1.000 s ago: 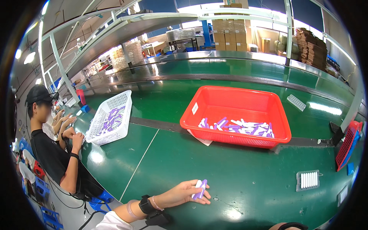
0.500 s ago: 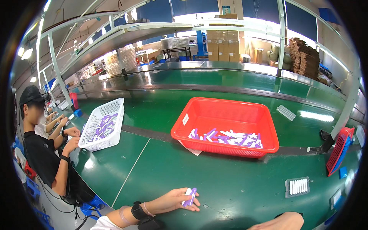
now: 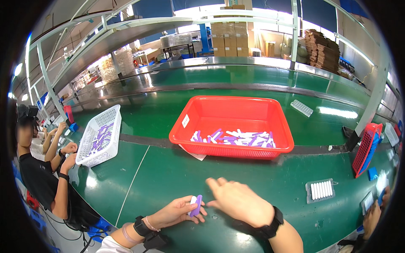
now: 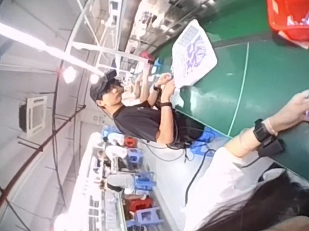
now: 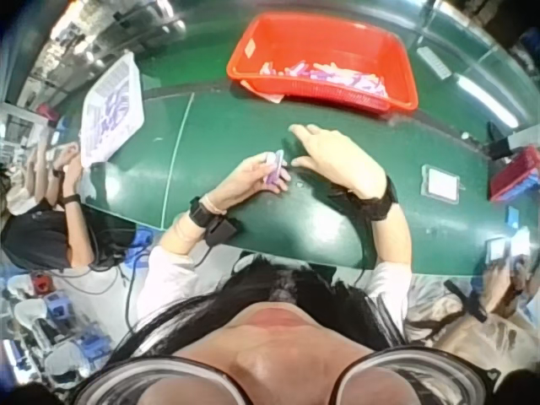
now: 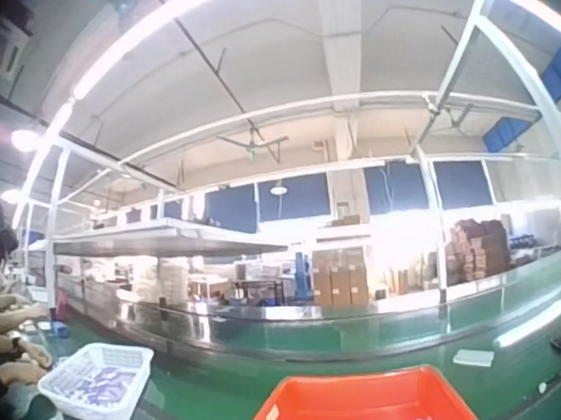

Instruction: Assembling small purple and white plastic components by hand and placing them into a tray.

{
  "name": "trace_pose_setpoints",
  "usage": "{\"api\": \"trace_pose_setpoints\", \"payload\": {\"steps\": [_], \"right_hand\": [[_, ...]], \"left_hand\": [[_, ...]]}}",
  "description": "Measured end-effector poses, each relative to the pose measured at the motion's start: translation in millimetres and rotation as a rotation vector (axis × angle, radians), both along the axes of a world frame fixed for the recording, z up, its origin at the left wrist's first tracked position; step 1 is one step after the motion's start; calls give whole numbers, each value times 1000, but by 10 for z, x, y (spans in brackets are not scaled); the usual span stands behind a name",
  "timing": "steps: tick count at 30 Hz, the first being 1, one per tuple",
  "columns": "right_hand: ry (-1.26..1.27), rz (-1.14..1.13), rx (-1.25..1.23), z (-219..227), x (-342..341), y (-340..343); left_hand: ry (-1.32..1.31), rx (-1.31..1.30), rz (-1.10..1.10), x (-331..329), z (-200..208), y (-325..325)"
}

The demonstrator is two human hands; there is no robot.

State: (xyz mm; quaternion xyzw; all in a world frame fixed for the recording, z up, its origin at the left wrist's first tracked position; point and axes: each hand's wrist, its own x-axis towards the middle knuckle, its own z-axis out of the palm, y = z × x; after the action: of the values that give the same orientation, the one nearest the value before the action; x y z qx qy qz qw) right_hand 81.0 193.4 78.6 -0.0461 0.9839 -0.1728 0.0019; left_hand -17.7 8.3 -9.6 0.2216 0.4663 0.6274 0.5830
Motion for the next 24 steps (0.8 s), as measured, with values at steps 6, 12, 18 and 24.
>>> {"api": "trace_pose_setpoints", "payload": {"steps": [6, 12, 18, 24], "right_hand": [[-130, 151, -177, -255, -158, -188], [-37, 76, -176, -242, -175, -163], [35, 127, -239, -329, -226, -144], [38, 105, -239, -405, -237, -121]], "left_hand": [[51, -24, -44, 51, 70, 14], [108, -26, -25, 49, 67, 14], [38, 14, -48, 54, 130, 35], [-104, 98, -85, 70, 85, 52]]}}
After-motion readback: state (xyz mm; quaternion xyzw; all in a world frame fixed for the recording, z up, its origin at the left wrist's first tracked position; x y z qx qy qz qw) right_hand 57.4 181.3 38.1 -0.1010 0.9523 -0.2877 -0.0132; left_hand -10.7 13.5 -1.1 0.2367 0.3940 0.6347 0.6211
